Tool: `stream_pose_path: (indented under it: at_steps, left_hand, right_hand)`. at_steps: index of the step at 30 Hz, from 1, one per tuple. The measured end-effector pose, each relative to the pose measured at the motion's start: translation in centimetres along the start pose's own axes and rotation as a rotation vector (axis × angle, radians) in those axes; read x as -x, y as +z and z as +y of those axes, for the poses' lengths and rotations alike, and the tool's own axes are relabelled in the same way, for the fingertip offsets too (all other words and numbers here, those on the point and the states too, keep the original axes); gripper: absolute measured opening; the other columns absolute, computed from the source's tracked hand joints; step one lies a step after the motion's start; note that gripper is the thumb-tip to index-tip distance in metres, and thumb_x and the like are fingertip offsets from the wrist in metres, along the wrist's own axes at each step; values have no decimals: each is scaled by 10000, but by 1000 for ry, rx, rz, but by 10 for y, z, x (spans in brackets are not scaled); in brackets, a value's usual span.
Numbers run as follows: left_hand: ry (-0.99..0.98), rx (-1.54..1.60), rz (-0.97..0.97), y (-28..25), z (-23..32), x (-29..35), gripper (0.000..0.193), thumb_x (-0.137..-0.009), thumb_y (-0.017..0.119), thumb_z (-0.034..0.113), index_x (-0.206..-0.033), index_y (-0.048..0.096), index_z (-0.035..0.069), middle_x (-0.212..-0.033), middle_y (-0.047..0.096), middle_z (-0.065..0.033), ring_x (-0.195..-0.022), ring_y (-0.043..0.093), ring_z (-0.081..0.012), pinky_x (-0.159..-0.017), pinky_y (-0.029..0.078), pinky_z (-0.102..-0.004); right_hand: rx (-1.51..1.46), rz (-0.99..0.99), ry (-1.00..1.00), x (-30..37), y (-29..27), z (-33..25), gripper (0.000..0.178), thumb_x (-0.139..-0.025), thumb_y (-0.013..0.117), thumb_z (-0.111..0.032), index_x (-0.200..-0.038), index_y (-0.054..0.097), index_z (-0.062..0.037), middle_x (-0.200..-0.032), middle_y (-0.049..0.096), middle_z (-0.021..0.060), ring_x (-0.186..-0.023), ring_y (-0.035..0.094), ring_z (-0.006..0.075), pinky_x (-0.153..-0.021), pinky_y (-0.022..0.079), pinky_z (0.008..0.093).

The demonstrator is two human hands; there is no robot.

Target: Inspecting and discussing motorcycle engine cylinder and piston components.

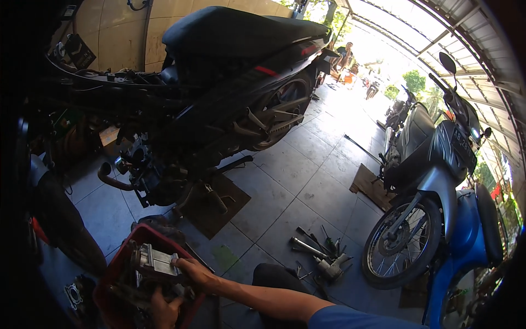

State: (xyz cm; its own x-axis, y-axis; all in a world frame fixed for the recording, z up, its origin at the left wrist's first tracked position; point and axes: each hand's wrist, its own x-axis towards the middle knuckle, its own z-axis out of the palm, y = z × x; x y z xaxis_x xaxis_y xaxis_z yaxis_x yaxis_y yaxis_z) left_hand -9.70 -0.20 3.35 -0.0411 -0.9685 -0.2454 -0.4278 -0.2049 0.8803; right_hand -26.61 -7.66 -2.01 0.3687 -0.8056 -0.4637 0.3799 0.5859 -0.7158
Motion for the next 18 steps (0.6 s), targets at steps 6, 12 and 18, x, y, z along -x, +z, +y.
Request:
stream_pose_path:
  at_steps: [6, 12, 18]
  left_hand:
    - [-69, -300, 30, 2, 0, 1, 403, -840, 695, 150, -1162, 623, -81, -1050, 709, -211, -947, 680, -364, -836, 512, -413]
    - [-342, 174, -235, -11, -8, -6, 345, -834, 685, 112, -1131, 639, -58, -1067, 716, -154, -1018, 653, -356, -879, 489, -443]
    - [109, -529, 166, 7, -15, 1, 291, -827, 711, 180, -1044, 654, -6, -823, 644, -168, -651, 605, -240, -654, 524, -316]
  right_hand:
    - [69, -40, -40, 7, 7, -2, 476, -964, 520, -427, -1140, 635, 0, -846, 583, 6, -705, 476, 89, -604, 360, 276]
    - [160, -18, -33, 12, 6, -6, 476, -960, 525, -423, -1127, 641, 7, -830, 574, 5, -687, 469, 89, -600, 358, 279]
    - [86, -25, 30, 13, 9, -13, 464, -958, 527, -416, -1103, 638, 11, -775, 535, -3, -623, 418, 88, -555, 326, 287]
